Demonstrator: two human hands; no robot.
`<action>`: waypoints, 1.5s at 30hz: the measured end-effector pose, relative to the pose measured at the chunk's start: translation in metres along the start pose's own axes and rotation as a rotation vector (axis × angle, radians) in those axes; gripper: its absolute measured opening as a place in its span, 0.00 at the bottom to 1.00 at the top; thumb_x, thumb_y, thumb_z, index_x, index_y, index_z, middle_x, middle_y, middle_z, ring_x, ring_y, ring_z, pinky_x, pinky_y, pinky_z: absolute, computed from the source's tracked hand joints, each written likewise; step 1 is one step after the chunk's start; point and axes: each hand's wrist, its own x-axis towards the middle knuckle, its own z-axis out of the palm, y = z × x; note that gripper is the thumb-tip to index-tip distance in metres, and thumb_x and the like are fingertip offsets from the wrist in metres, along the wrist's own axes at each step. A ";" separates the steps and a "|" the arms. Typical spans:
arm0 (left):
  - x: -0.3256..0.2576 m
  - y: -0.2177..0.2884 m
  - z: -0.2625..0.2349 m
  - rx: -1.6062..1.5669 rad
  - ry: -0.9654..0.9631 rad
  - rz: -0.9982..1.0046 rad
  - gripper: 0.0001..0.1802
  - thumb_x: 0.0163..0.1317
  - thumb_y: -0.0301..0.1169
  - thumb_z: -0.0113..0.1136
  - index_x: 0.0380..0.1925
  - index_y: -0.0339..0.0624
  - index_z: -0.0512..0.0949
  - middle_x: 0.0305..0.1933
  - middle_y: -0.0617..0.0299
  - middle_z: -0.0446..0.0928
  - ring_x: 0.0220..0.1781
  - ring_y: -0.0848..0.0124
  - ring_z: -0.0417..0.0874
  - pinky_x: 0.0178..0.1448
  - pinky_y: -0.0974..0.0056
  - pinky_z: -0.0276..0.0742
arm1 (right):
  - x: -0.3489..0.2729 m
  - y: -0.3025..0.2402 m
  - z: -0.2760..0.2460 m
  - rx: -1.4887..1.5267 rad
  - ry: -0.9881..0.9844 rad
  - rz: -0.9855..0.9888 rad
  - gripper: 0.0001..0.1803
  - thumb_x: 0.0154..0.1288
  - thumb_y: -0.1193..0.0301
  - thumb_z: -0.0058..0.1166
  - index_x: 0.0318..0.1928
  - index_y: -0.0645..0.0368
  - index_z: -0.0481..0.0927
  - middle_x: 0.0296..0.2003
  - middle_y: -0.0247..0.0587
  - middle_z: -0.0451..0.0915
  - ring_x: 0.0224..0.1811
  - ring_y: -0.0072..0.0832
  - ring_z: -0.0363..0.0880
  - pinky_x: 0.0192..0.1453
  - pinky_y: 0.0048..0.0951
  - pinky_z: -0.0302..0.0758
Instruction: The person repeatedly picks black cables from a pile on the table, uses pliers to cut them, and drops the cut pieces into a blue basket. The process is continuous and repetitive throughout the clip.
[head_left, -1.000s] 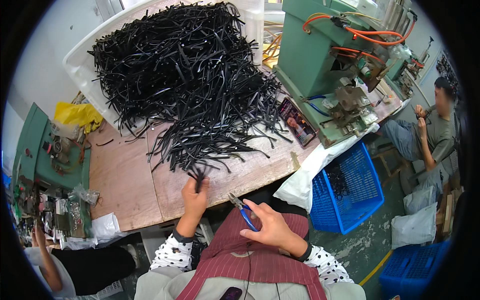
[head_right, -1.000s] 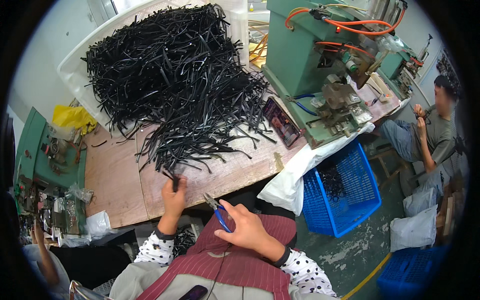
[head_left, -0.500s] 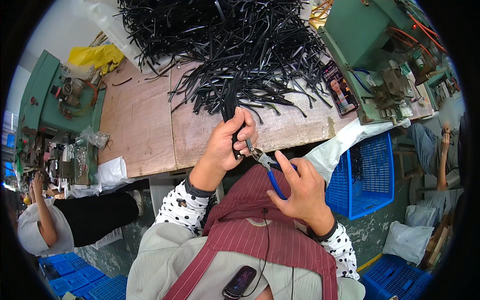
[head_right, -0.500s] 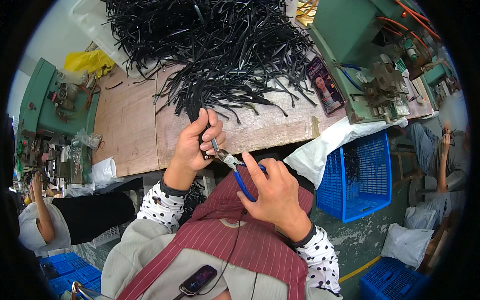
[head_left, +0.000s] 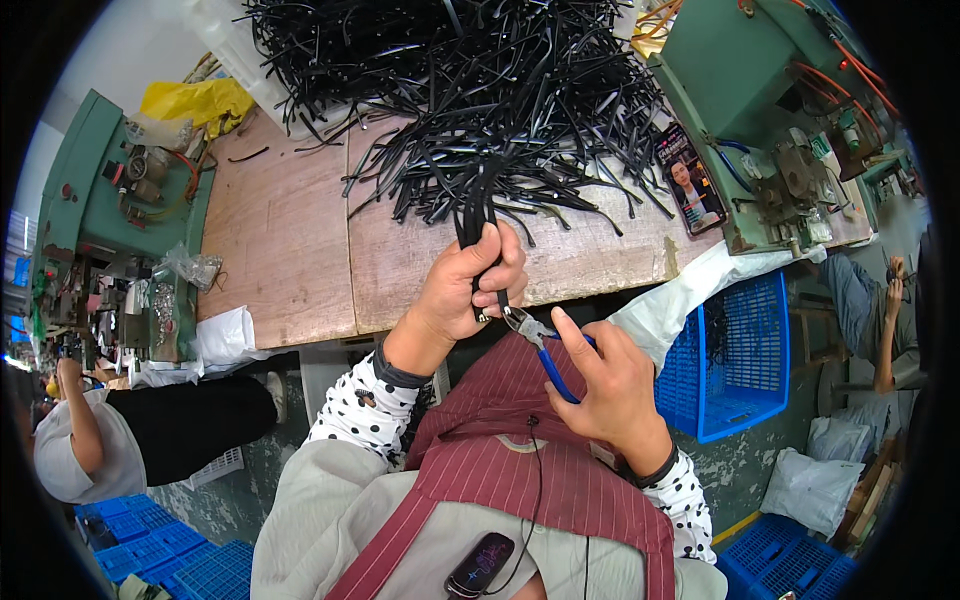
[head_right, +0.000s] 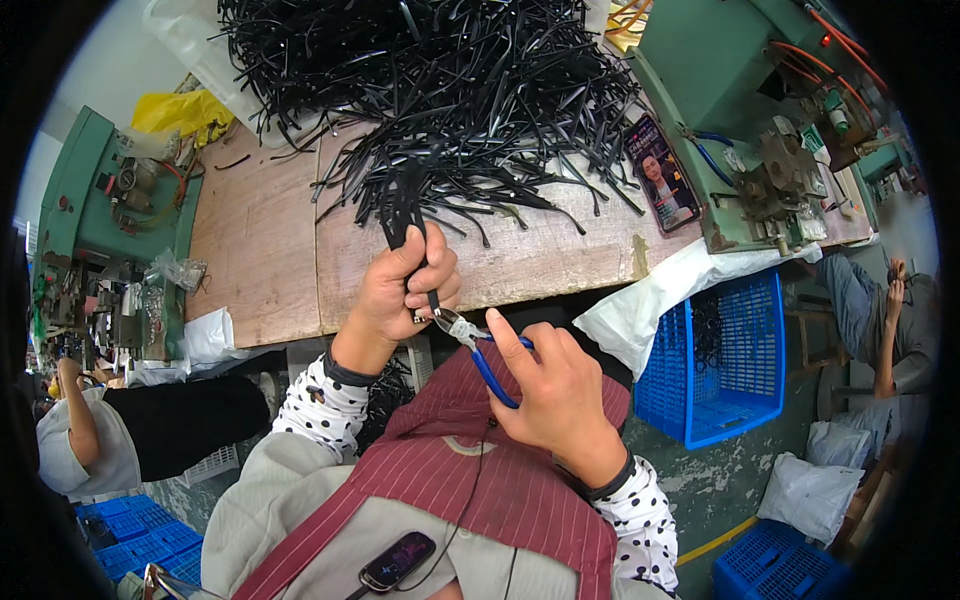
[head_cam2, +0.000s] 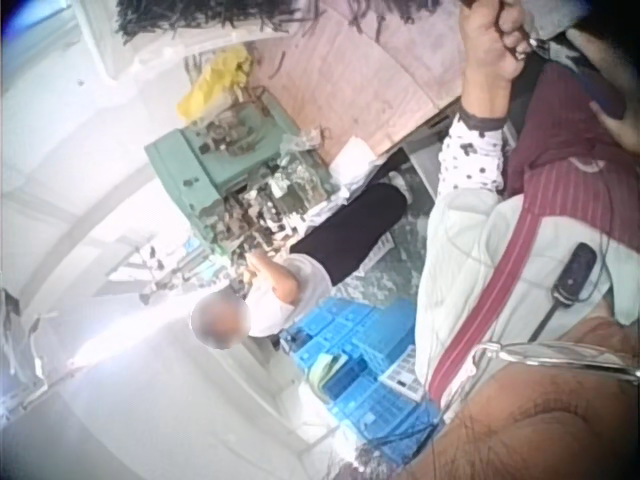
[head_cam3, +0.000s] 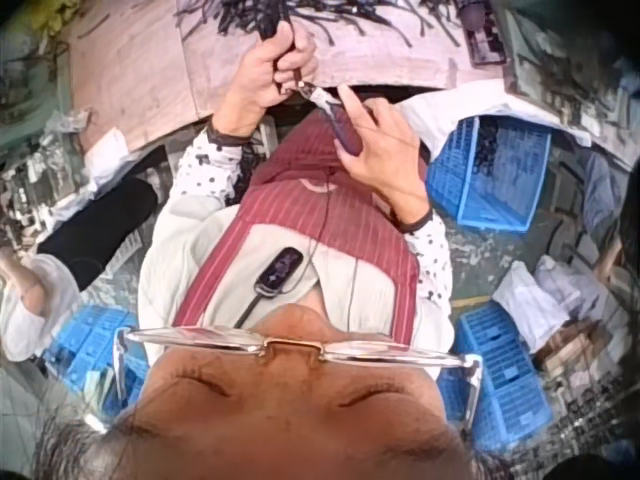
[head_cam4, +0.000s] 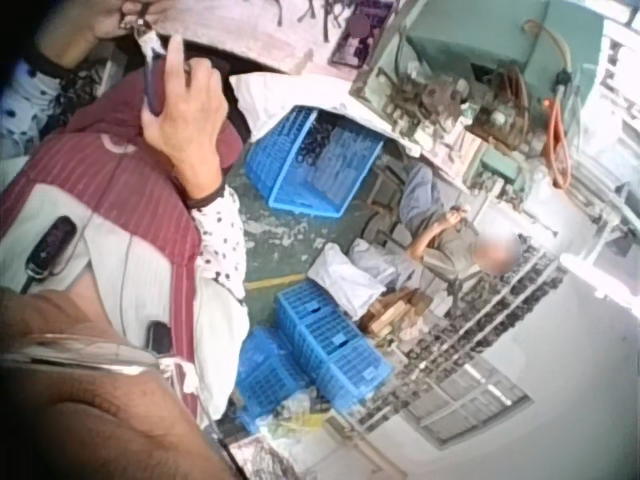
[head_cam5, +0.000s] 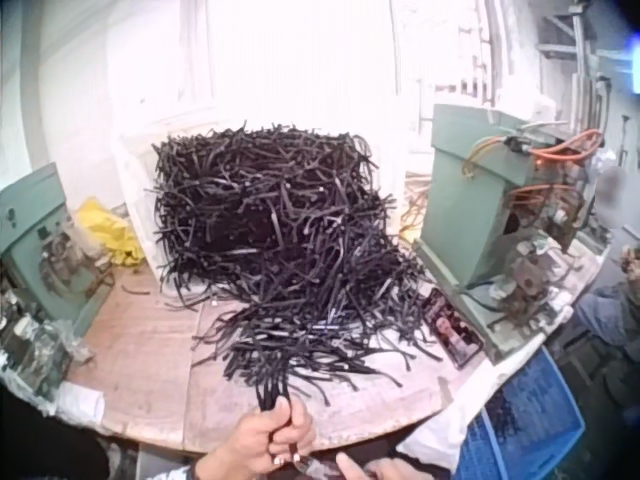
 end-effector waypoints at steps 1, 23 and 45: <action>0.000 -0.004 0.002 -0.009 0.043 0.052 0.19 0.75 0.46 0.41 0.33 0.45 0.70 0.16 0.73 0.58 0.14 0.83 0.55 0.20 0.73 0.56 | -0.001 0.001 -0.001 0.031 -0.012 0.021 0.44 0.38 0.70 0.70 0.63 0.54 0.72 0.34 0.42 0.73 0.31 0.37 0.74 0.34 0.35 0.72; -0.016 -0.033 0.015 0.412 0.594 0.517 0.16 0.74 0.44 0.47 0.40 0.42 0.71 0.23 0.65 0.69 0.20 0.78 0.65 0.26 0.72 0.64 | -0.005 -0.003 0.014 0.468 -0.181 0.348 0.41 0.46 0.69 0.70 0.65 0.55 0.71 0.27 0.41 0.75 0.27 0.32 0.77 0.35 0.30 0.77; 0.055 0.032 -0.062 2.036 0.788 0.520 0.10 0.53 0.25 0.60 0.37 0.47 0.82 0.39 0.58 0.77 0.36 0.52 0.81 0.38 0.53 0.76 | -0.024 0.010 0.020 0.417 -0.150 0.363 0.44 0.45 0.62 0.73 0.65 0.54 0.71 0.31 0.42 0.75 0.31 0.33 0.78 0.38 0.32 0.77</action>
